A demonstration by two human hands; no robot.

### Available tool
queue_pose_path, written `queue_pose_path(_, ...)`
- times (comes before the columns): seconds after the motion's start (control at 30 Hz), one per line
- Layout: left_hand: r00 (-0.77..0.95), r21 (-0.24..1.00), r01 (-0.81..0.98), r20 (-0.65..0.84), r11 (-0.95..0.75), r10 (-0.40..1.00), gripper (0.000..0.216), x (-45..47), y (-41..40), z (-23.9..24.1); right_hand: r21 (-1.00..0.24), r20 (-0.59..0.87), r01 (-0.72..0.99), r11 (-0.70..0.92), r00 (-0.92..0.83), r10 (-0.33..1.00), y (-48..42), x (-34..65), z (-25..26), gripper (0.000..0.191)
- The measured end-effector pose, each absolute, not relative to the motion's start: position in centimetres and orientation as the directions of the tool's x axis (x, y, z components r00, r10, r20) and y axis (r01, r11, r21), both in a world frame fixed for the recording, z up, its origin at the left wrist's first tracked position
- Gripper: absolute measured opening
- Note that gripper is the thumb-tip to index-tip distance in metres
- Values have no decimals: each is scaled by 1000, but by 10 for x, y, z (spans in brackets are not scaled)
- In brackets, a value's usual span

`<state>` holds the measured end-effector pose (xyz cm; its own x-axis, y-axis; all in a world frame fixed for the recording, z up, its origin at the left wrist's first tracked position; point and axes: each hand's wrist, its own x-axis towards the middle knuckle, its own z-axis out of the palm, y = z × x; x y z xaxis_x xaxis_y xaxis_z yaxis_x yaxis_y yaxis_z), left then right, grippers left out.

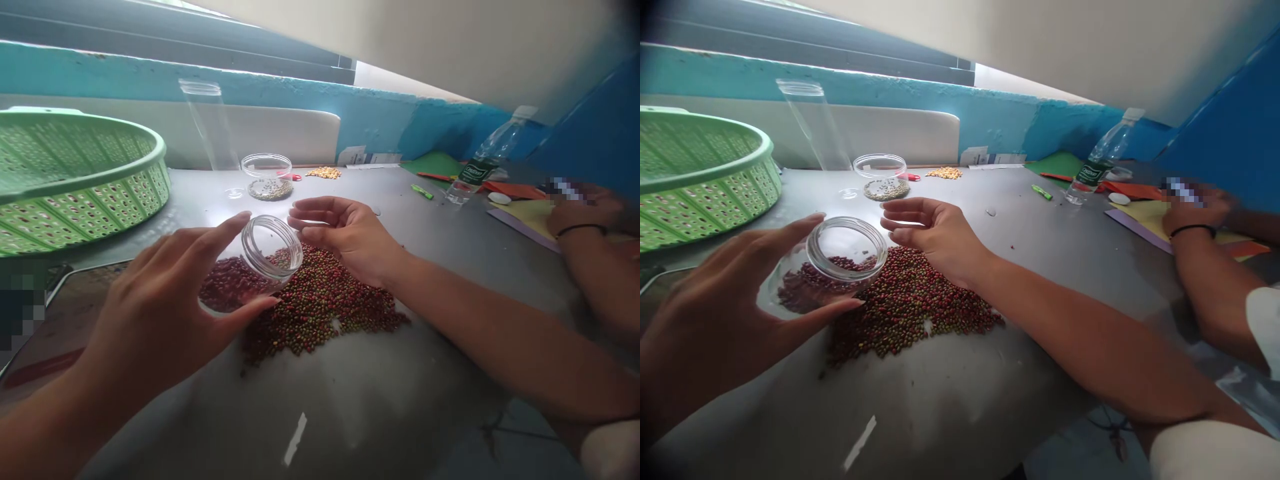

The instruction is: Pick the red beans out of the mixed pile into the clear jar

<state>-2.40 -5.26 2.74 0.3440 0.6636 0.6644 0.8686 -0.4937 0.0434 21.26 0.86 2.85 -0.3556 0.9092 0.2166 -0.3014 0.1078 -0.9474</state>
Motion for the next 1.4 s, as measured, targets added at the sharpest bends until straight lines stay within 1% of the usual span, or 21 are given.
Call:
queue_pose_path(0.1,344,44,867,667,-497,660,81,-24,-52,27,-947,231,-294,132,-336,913,8,213,30,28)
queue_pose_path(0.27,332,52,876,657,-480,677,80,-25,-52,27,-970,179,-218,109,-334,925,7,212,29,29)
queue_pose_path(0.43,337,48,875,653,-481,678,81,-25,-54,28,-977,200,-128,168,-313,929,6,212,31,33)
queue_pose_path(0.7,377,22,852,668,-523,642,81,-25,-53,29,-983,166,-134,126,-345,924,8,214,30,34)
queue_pose_path(0.8,376,8,857,673,-515,637,81,-25,-53,28,-986,152,-5,166,-425,892,7,216,32,31)
queue_pose_path(0.87,367,6,864,676,-503,639,82,-25,-53,28,-949,185,144,282,-469,864,5,220,35,26)
queue_pose_path(0.9,355,12,872,674,-490,648,82,-26,-52,29,-904,214,232,359,-481,850,4,222,38,24)
queue_pose_path(0.97,327,28,885,674,-465,663,82,-26,-52,29,-766,241,413,493,-527,815,3,227,43,20)
queue_pose_path(1.0,310,38,891,676,-452,668,83,-26,-51,30,-691,213,482,539,-577,789,4,229,45,20)
queue_pose_path(1.03,295,48,895,681,-443,671,84,-27,-51,30,-628,154,528,572,-636,756,4,232,47,20)
queue_pose_path(1.1,276,64,899,686,-434,673,84,-27,-51,31,-556,24,566,609,-721,693,5,234,46,24)
queue_pose_path(1.17,274,73,897,683,-436,677,84,-27,-51,32,-548,-30,564,617,-751,660,7,234,43,27)
queue_pose_path(1.3,292,62,894,670,-444,682,82,-27,-52,32,-585,-10,534,610,-757,653,10,230,35,25)
queue_pose_path(1.4,295,60,893,672,-447,679,82,-28,-51,31,-608,-16,536,586,-746,666,10,228,33,19)
